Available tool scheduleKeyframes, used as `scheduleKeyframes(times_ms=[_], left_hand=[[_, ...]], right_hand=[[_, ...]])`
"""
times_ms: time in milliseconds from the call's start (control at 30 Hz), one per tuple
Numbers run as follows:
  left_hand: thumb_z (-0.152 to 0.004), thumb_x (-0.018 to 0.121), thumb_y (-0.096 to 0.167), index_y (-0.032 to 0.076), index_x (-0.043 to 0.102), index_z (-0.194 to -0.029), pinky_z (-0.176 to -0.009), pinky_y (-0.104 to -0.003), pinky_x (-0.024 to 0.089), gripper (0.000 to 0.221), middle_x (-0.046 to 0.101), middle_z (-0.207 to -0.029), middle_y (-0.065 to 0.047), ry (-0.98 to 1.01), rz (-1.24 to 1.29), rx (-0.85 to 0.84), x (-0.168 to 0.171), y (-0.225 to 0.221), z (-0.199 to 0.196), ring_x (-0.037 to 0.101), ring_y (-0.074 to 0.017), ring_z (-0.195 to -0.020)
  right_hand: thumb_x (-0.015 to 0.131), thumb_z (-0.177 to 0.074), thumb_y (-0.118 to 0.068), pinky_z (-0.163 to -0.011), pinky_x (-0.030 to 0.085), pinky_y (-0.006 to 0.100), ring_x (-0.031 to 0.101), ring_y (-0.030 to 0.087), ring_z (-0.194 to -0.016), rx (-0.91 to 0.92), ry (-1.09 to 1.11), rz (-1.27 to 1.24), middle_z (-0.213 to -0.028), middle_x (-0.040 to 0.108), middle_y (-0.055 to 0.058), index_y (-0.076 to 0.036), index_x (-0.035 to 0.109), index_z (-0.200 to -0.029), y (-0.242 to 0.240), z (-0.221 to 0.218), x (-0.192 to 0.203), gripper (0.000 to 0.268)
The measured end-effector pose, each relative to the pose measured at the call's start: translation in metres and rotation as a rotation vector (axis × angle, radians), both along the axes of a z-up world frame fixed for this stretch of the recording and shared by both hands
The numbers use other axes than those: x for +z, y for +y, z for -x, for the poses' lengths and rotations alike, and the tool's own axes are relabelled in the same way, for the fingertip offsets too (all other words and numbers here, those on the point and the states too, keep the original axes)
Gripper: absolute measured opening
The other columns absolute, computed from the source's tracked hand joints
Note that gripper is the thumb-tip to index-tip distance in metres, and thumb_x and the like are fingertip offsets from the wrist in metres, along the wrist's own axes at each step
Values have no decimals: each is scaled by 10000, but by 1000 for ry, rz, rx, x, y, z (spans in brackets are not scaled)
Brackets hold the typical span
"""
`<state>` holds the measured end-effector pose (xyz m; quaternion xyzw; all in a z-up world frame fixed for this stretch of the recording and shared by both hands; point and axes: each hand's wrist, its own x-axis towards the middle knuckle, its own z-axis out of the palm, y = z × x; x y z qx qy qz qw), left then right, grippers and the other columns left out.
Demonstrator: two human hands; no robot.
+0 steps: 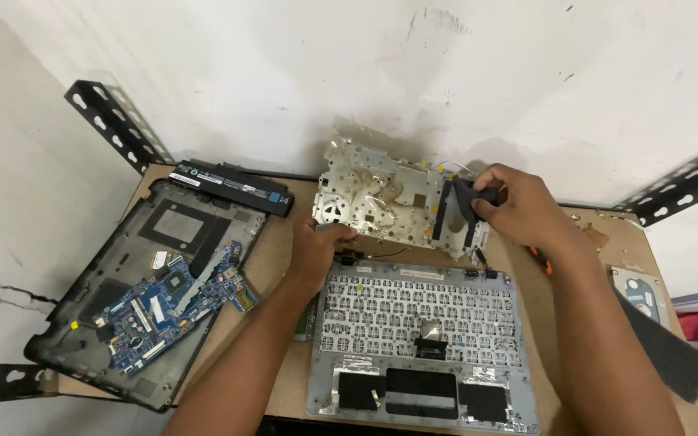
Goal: Removing internal screws and prying off a metal shielding plate from a laptop chassis during disassembly.
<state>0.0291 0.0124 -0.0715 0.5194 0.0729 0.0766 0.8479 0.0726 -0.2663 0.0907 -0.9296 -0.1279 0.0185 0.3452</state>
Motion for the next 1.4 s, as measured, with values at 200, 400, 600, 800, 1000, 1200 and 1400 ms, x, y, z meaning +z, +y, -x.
scheduleKeyframes(times_ms=[200, 400, 600, 800, 1000, 1200, 1400], left_hand=[[-691, 707, -88, 0, 150, -1470, -627, -481, 552, 962, 645, -758, -266, 15, 53, 16, -9, 1, 1, 667, -358, -635], [-728, 680, 16, -114, 349, -1368, -740, -476, 509, 732, 632, -763, -205, 17, -133, -53, 68, -10, 27, 616, -252, -693], [-716, 712, -30, 34, 568, -1247, -669, -423, 538, 554, 684, -837, -168, -58, -204, -1, 46, -7, 17, 662, -219, -738], [-713, 705, -47, 23, 672, -1035, -637, -374, 536, 332, 697, -807, -154, -86, -187, -3, 54, -8, 22, 678, -211, -703], [-730, 702, -37, -16, 660, -1036, -633, -395, 555, 310, 696, -794, -166, -99, -185, 0, 65, -9, 25, 682, -237, -688], [-770, 666, 10, -54, 545, -1188, -665, -477, 484, 440, 643, -958, -217, -59, -241, -3, 47, -8, 23, 651, -314, -818], [-739, 700, -27, 10, 575, -1192, -709, -420, 532, 472, 653, -988, -160, -7, -212, 1, 43, -9, 22, 650, -251, -829]], right_hand=[[708, -763, -77, -655, 527, 395, 602, 283, -769, 75, -15, -122, -837, 589, 178, -1, 641, -981, 30, 23, 13, 240], [725, -742, -67, -675, 538, 397, 608, 316, -844, 147, -81, -85, -901, 541, 173, -30, 651, -1008, 29, 16, -13, 279], [696, -748, -42, -658, 530, 378, 601, 267, -850, 206, -170, -74, -879, 536, 112, -71, 676, -979, 42, 19, -29, 234], [639, -764, 3, -647, 511, 388, 591, 289, -805, 120, -229, -145, -877, 558, 139, -51, 631, -998, 21, 0, -44, 240], [617, -757, 31, -613, 508, 421, 603, 343, -790, 62, -354, -139, -902, 562, 187, -11, 602, -1061, 10, -16, -38, 307], [659, -720, -28, -654, 498, 330, 572, 208, -803, 27, 6, -217, -830, 599, 115, -39, 666, -947, 23, 21, -3, 227], [674, -731, -24, -616, 476, 350, 571, 239, -780, 0, -127, -123, -835, 589, 130, -60, 671, -931, 5, -5, -23, 203]])
